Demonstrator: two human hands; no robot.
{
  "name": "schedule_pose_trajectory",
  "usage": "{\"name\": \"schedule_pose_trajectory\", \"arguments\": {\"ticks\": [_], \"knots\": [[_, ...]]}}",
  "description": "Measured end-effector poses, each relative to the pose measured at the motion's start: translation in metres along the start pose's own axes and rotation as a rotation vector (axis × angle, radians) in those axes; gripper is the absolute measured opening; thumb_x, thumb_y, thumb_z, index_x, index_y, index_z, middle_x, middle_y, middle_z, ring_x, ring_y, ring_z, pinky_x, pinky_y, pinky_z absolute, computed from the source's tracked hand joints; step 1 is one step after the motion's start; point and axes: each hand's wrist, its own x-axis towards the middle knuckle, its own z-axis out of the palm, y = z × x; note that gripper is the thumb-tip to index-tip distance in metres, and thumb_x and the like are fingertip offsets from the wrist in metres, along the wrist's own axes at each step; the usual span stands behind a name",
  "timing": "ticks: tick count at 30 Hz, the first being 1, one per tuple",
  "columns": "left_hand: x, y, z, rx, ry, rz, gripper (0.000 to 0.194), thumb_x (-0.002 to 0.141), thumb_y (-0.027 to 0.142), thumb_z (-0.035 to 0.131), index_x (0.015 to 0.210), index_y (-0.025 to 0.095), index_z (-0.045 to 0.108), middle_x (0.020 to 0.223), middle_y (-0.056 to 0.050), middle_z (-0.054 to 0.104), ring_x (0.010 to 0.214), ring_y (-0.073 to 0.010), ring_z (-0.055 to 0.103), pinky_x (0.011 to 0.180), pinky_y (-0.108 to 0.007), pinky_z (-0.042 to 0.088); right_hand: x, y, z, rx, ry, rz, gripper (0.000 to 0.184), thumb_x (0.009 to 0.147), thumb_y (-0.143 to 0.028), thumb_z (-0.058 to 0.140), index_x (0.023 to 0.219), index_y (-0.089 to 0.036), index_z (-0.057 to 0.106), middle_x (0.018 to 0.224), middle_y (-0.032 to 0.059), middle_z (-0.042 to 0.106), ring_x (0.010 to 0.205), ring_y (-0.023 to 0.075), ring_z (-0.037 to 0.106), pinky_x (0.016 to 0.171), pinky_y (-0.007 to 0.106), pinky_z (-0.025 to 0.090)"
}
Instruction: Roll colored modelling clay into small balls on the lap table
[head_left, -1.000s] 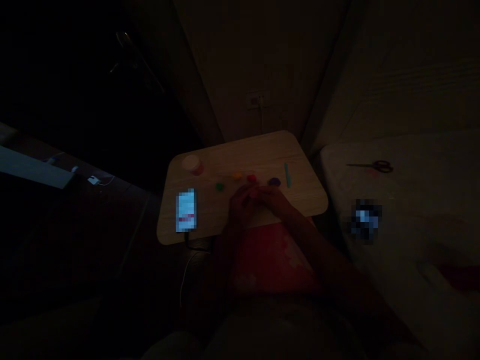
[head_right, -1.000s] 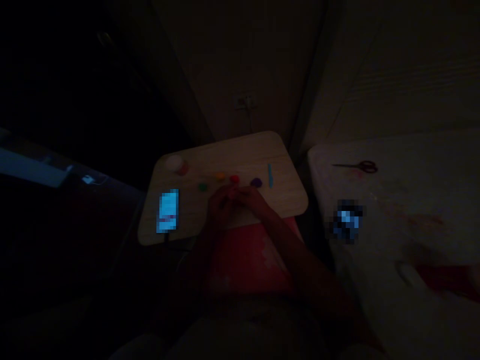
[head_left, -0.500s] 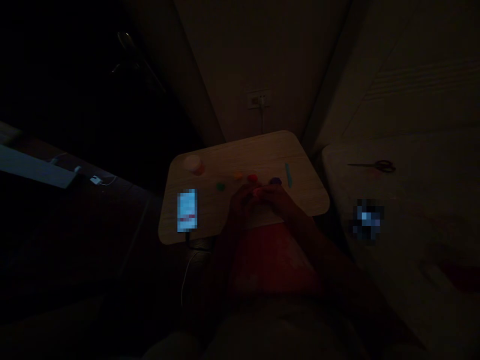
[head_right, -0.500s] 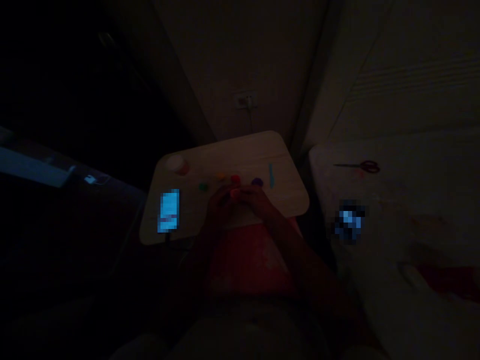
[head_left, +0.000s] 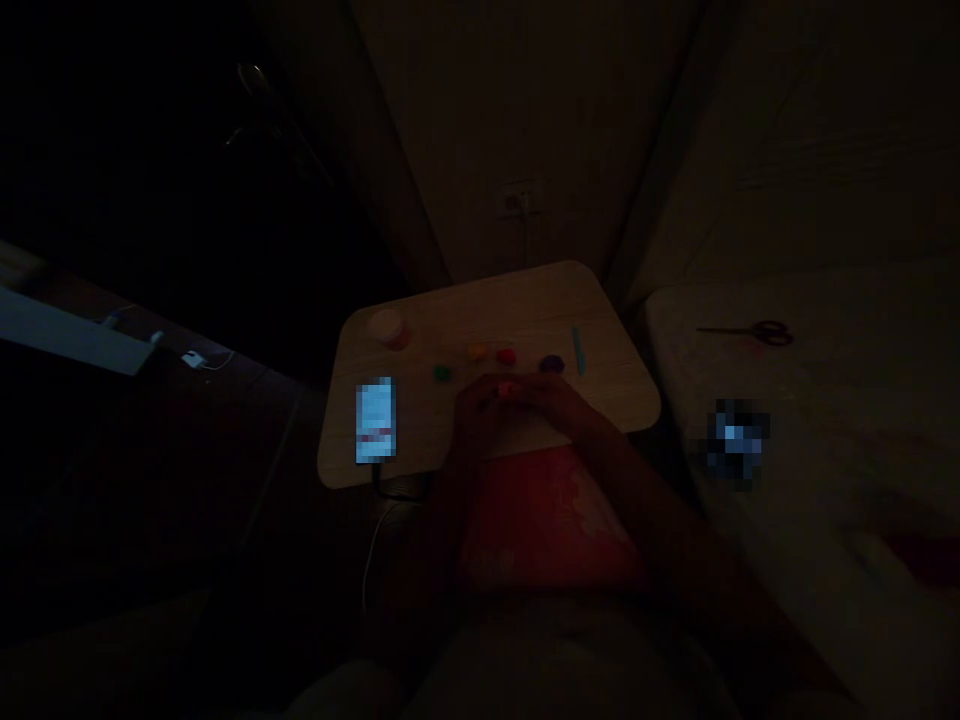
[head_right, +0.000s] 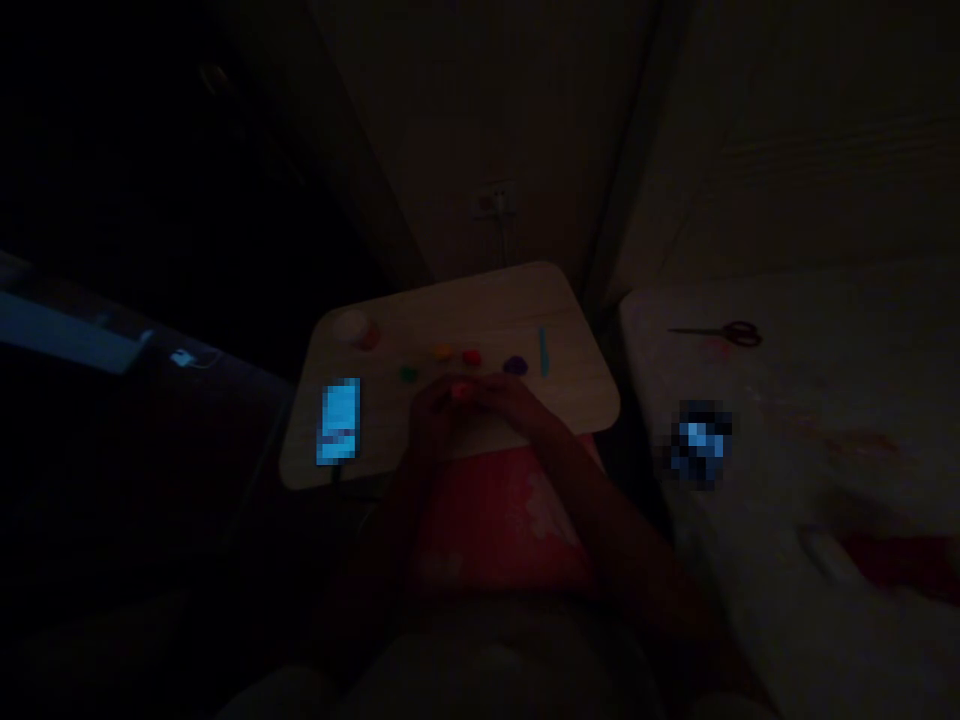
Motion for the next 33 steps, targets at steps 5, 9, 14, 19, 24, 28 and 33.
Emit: {"name": "schedule_pose_trajectory", "arguments": {"ticks": [5, 9, 14, 19, 24, 28, 33], "knots": [[-0.0021, -0.0001, -0.0004, 0.047, -0.013, 0.021, 0.039, 0.101, 0.048, 0.057, 0.089, 0.018, 0.08, 0.096, -0.009, 0.08, 0.089, -0.0215, 0.073, 0.086, -0.035, 0.058, 0.0023, -0.0008, 0.0017, -0.017, 0.004, 0.017, 0.054, 0.072, -0.07, 0.079, 0.067, -0.017, 0.072, 0.068, 0.0068, 0.069, 0.063, 0.0148, 0.059, 0.062, 0.028, 0.048], [-0.0013, -0.001, 0.0017, 0.13, -0.005, 0.076, 0.033, 0.101, 0.044, 0.057, 0.096, 0.02, 0.079, 0.103, -0.009, 0.078, 0.095, -0.022, 0.072, 0.09, -0.037, 0.057, 0.0042, 0.0004, 0.0058, -0.163, 0.04, 0.0, 0.051, 0.077, -0.064, 0.078, 0.065, -0.015, 0.069, 0.064, 0.0048, 0.065, 0.06, 0.0128, 0.055, 0.058, 0.026, 0.042], [0.0002, -0.0012, 0.0057, 0.133, 0.02, 0.084, 0.026, 0.101, 0.038, 0.058, 0.1, 0.019, 0.075, 0.105, -0.01, 0.076, 0.099, -0.0225, 0.07, 0.092, -0.038, 0.056, 0.0059, 0.0041, 0.007, -0.062, 0.065, 0.014, 0.045, 0.074, -0.059, 0.082, 0.073, -0.015, 0.073, 0.066, 0.0035, 0.065, 0.061, 0.0129, 0.054, 0.058, 0.026, 0.042], [-0.0007, -0.0023, 0.0043, 0.006, -0.022, 0.09, 0.025, 0.098, 0.039, 0.062, 0.108, 0.019, 0.073, 0.113, -0.011, 0.074, 0.106, -0.0241, 0.069, 0.097, -0.039, 0.054, 0.0077, 0.0051, 0.006, 0.068, 0.098, 0.061, 0.04, 0.068, -0.054, 0.086, 0.075, -0.016, 0.074, 0.066, 0.0025, 0.066, 0.06, 0.012, 0.054, 0.057, 0.026, 0.042], [-0.0009, -0.0067, 0.0006, -0.086, -0.035, 0.054, 0.03, 0.097, 0.04, 0.065, 0.119, 0.02, 0.073, 0.121, -0.012, 0.073, 0.113, -0.0251, 0.068, 0.102, -0.04, 0.053, 0.0081, 0.004, 0.0049, 0.075, 0.113, 0.037, 0.04, 0.069, -0.053, 0.086, 0.072, -0.016, 0.073, 0.066, 0.0029, 0.065, 0.061, 0.0121, 0.053, 0.057, 0.026, 0.04], [0.0001, -0.0079, -0.0007, -0.111, -0.081, 0.034, 0.035, 0.098, 0.042, 0.065, 0.125, 0.021, 0.072, 0.128, -0.012, 0.072, 0.12, -0.0264, 0.067, 0.107, -0.043, 0.051, 0.0062, 0.0001, 0.0062, 0.04, 0.111, 0.024, 0.044, 0.068, -0.057, 0.086, 0.072, -0.015, 0.073, 0.066, 0.0029, 0.065, 0.059, 0.0119, 0.052, 0.056, 0.026, 0.038], [0.0008, -0.0061, 0.0001, -0.109, -0.1, 0.02, 0.039, 0.095, 0.047, 0.068, 0.125, 0.021, 0.073, 0.128, -0.013, 0.073, 0.12, -0.027, 0.067, 0.107, -0.044, 0.051, 0.0034, -0.003, 0.0075, 0.011, 0.1, -0.001, 0.046, 0.07, -0.06, 0.084, 0.072, -0.016, 0.072, 0.064, 0.0015, 0.063, 0.058, 0.0111, 0.049, 0.054, 0.025, 0.035]]}}
